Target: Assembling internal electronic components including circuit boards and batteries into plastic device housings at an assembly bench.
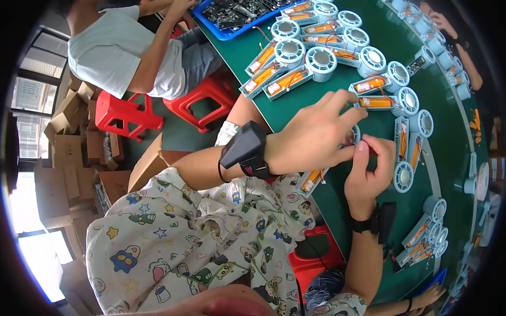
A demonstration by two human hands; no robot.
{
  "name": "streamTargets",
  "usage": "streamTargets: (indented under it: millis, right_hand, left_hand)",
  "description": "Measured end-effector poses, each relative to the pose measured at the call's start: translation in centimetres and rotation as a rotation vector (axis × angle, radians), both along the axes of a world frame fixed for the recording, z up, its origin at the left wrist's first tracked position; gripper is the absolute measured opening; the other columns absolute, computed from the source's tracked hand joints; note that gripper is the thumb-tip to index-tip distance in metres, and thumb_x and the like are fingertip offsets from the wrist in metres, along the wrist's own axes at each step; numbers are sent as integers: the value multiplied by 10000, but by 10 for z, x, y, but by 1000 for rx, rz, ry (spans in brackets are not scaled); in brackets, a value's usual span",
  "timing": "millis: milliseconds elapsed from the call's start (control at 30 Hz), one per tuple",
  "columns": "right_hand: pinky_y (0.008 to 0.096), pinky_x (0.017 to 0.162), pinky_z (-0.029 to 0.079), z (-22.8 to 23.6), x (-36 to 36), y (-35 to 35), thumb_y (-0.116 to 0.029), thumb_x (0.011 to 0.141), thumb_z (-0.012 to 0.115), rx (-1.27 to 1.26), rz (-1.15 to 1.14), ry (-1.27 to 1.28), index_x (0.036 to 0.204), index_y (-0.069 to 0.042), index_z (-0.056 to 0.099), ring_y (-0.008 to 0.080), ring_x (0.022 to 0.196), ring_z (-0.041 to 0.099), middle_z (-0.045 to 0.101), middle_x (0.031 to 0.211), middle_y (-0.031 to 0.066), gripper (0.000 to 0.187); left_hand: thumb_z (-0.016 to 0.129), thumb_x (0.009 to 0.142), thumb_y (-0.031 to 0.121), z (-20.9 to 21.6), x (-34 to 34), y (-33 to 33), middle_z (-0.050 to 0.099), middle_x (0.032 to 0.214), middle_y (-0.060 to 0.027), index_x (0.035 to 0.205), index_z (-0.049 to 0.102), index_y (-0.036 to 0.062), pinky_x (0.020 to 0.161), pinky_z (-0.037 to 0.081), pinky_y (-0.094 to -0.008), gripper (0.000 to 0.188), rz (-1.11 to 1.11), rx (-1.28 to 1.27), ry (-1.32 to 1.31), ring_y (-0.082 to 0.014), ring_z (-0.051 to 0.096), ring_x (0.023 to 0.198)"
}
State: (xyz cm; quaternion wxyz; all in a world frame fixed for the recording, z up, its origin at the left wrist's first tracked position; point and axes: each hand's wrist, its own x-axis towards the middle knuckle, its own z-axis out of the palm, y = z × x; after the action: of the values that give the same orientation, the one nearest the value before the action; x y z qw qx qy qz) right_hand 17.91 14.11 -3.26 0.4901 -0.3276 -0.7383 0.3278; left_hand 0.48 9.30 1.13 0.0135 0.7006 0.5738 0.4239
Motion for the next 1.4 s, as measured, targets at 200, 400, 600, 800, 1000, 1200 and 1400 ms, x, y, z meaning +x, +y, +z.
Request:
streamTargets:
  millis: [200, 400, 600, 800, 1000, 1200, 1400]
  right_hand:
    - [373, 950, 490, 17, -15, -8, -53, 941, 663, 261, 93, -232, 1192, 4, 634, 295, 1078, 602, 586, 1255, 170, 258]
    - [380, 970, 488, 15, -14, -5, -31, 928, 653, 200, 130, -254, 1203, -1, 634, 309, 1108, 607, 580, 1275, 181, 277]
    - [340, 909, 504, 11, -8, 4, -17, 930, 640, 76, 150, -248, 1215, -3, 634, 265, 1037, 627, 591, 1257, 170, 286]
    - [307, 836, 519, 18, -10, 2, -9, 931, 640, 19, 132, -253, 1215, -7, 637, 230, 950, 635, 603, 1233, 158, 284]
    - [310, 797, 532, 12, -14, -2, 11, 915, 655, 11, 196, -185, 1204, -10, 641, 221, 907, 637, 603, 1213, 163, 290]
    - [309, 796, 531, 17, -18, -1, 16, 915, 649, 14, 197, -190, 1209, -17, 640, 220, 901, 638, 597, 1219, 166, 296]
    - [307, 809, 518, 13, -11, 2, 10, 931, 629, 19, 204, -198, 1224, -16, 633, 196, 934, 618, 591, 1237, 145, 294]
  left_hand:
    - [739, 714, -34, 14, -123, 2, 603, 1235, -161, 1104, 694, 49, 895, 550, -412, 401, 114, 255, 115, -364, 651, 1024]
    - [812, 757, 123, 29, -326, 72, 534, 1376, -237, 1383, 579, 50, 1004, 486, -507, 673, 125, -316, 625, -435, 555, 1212]
    - [818, 724, 89, 56, -332, 98, 328, 1618, -218, 1618, 289, 106, 1130, 420, -483, 1039, -169, -471, 817, -414, 400, 1435]
    - [875, 692, 223, 74, -349, 108, 438, 1541, -225, 1589, 327, 63, 1098, 447, -483, 1064, -590, -425, 710, -403, 490, 1367]
    - [731, 620, -84, 19, -360, 108, 464, 1550, -122, 1634, 242, 166, 1141, 400, -429, 1153, 27, -433, 1287, -303, 434, 1457]
    - [768, 655, 5, 29, -356, 109, 512, 1498, -142, 1586, 344, 130, 1138, 386, -436, 1031, 51, -464, 1261, -299, 461, 1432]
    - [829, 689, 335, 43, -338, 120, 606, 1192, -196, 1425, 499, 27, 974, 480, -487, 863, -81, -519, 942, -414, 600, 1147]
